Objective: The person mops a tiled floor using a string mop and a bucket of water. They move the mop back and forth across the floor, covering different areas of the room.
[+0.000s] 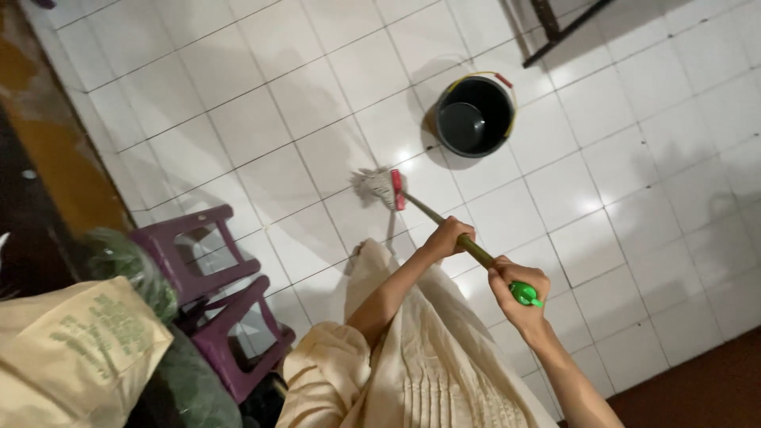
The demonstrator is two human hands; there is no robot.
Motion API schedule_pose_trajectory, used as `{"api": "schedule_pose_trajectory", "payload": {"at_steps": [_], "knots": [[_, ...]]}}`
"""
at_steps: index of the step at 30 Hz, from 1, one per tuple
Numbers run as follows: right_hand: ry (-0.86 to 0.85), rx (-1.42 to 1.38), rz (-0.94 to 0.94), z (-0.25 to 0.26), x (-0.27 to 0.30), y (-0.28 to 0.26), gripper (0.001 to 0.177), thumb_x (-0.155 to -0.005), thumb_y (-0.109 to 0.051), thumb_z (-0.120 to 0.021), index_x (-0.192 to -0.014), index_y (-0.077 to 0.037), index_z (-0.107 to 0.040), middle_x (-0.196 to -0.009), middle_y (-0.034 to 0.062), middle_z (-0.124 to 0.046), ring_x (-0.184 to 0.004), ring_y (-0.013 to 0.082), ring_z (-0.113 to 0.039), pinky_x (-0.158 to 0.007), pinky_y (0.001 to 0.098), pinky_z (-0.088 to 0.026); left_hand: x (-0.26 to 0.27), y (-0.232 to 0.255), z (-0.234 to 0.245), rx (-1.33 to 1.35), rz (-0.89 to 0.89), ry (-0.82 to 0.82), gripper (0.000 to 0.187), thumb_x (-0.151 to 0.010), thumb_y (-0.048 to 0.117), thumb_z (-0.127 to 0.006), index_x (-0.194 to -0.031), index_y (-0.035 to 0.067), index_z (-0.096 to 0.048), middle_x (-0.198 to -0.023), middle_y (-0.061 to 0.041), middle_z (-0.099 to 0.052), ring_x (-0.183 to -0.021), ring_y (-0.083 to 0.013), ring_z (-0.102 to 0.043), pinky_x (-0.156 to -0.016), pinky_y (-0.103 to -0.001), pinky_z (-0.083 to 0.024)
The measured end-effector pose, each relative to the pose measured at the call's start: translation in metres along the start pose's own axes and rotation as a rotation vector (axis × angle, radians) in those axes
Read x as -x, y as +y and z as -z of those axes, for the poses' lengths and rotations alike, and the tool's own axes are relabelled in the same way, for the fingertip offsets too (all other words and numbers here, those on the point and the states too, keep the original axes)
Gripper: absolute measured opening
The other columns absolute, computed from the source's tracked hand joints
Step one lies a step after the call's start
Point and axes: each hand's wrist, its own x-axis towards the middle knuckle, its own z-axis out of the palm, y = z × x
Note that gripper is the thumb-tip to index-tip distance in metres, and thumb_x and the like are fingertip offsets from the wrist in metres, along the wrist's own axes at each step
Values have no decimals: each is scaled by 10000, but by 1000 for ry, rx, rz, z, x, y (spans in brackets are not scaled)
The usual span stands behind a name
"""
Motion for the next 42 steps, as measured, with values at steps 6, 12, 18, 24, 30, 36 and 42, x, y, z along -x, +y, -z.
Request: {"api": "schedule_pose_trajectory", "payload": {"at_steps": [6,12,18,24,30,36,42], "knots": [[-21,66,65,42,6,21,492,-841,112,-623,-441,-92,-421,-402,92,-426,-347,260,-405,-514,361,-439,-62,2,-66,88,-121,24,343,-824,70,-649,-565,139,-435,-484,-81,-501,-480,-272,-507,-574,-357,-464],[-53,39,191,68,22,41,498,-870,69,-650,-449,-84,-430,-415,128,-438,-352,355,-457,-476,418,-488,-65,3,-91,23,-43,-61,383,-853,95,-620,-557,125,-378,-465,-61,-492,-481,-248,-519,-583,-362,-459],[-110,-200,247,55,20,44,461,-869,83,-669,-485,-74,-469,-431,91,-458,-349,290,-449,-503,431,-506,-19,-16,-53,-229,104,-97,258,-803,268,-684,-601,161,-565,-582,-54,-638,-669,-338,-673,-712,-435,-543],[-196,-247,192,-27,34,63,361,-885,-19,-743,-577,-59,-558,-539,147,-623,-424,348,-524,-500,440,-484,74,-49,36,-417,204,-100,94,-725,186,-734,-763,101,-721,-744,-133,-726,-831,-384,-711,-861,-484,-539],[-499,-420,84,-146,31,94,335,-947,-202,-746,-751,-55,-518,-636,148,-549,-596,223,-496,-565,448,-414,168,-86,124,-361,333,21,109,-754,219,-740,-728,122,-697,-724,-74,-733,-797,-336,-714,-821,-438,-549],[-408,-364,-1,-165,6,78,329,-933,-181,-682,-638,-81,-576,-576,75,-563,-556,165,-448,-589,361,-422,164,-110,131,-267,343,184,62,-763,197,-769,-777,163,-719,-753,-62,-713,-819,-240,-691,-844,-335,-517],[-149,-207,-144,-64,58,72,388,-904,-128,-689,-541,-116,-554,-512,16,-524,-472,165,-425,-533,281,-369,125,-68,39,-282,364,-86,133,-724,71,-745,-824,159,-738,-803,-94,-726,-931,-340,-701,-924,-441,-513]]}}
